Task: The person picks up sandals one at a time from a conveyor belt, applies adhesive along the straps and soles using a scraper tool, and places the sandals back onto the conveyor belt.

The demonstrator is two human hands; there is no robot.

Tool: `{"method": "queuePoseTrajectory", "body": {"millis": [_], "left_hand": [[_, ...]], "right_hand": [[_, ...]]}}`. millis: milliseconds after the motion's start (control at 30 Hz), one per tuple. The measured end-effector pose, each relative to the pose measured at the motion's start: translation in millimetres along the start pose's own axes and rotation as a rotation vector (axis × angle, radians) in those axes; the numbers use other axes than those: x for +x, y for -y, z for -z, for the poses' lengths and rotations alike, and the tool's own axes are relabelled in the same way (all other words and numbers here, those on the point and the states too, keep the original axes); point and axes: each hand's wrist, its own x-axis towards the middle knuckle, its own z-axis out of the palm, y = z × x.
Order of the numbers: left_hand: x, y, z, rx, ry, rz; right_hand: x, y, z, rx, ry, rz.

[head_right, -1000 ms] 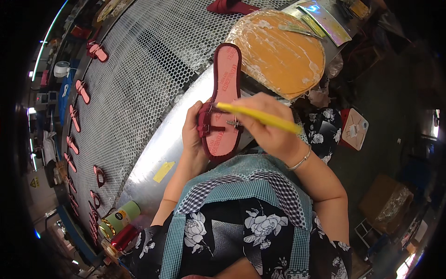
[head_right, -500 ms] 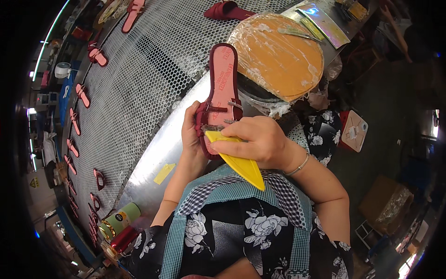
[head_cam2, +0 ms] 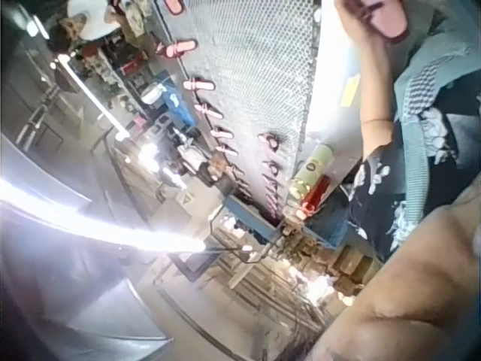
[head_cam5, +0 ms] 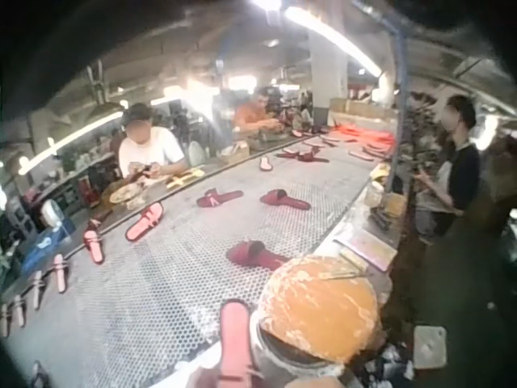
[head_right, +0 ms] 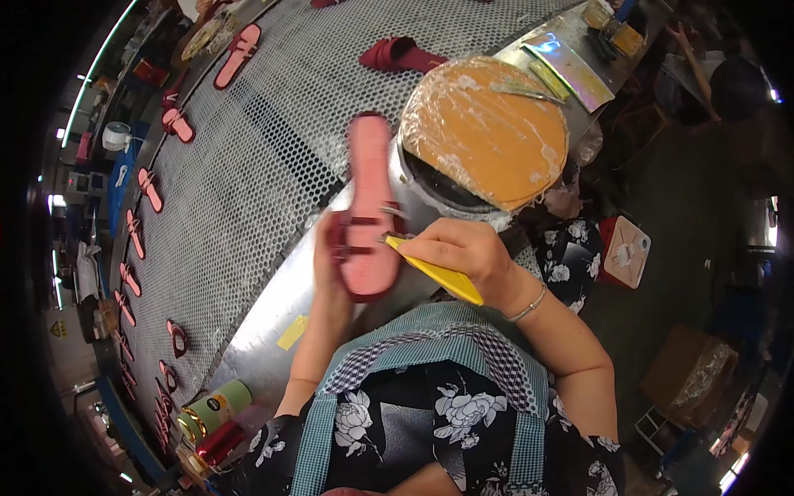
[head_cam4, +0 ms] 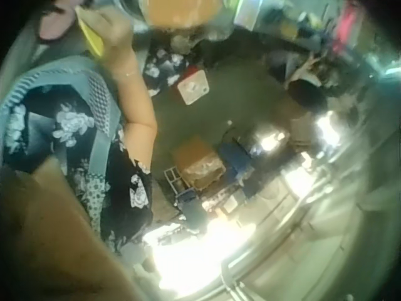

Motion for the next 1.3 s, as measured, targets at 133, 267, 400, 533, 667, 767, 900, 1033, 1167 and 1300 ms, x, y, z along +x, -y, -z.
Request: {"method": "queuePoseTrajectory", "body": {"millis": [133,267,400,533,667,767,900,1033,1167,1300], "left_hand": [[74,-83,113,-0.08,0.02,-0.457],[118,-147,286,0.719,-0.592,-0.621],[127,-147,326,1.043,-0.708,-0.43],[132,-204,347,0.904,-0.82,-0.543],[177,-202,107,0.861,-0.622,-0.708],[222,-173,-7,1.146,-0.057,-0.528],[256,-105,-160,2.018,0.24,-0.565],[328,-65,-212,2.197,0.164,-0.569],[366,-66,-194,2.136,-0.153,-0.776],[350,-65,-147,1.89,-0.104,-0.77]], "right_hand": [[13,-7,32,0.039,-0.158,-0.087],[10,-33,53,0.093,-0.179,-0.268],[19,-66,74,0.04,-0.198,-0.273],[22,-100,96,0.085,-0.213,-0.335],[18,-125,94,0.155,-0.241,-0.541],[28,-123,93,0.196,-0.257,-0.608],[36,-115,111,0.177,-0.227,-0.591],[23,-120,128,0.145,-0.12,-0.634],[22,-134,133,0.051,-0.171,-0.591],[0,-157,139,0.126,-0.201,-0.644]]}}
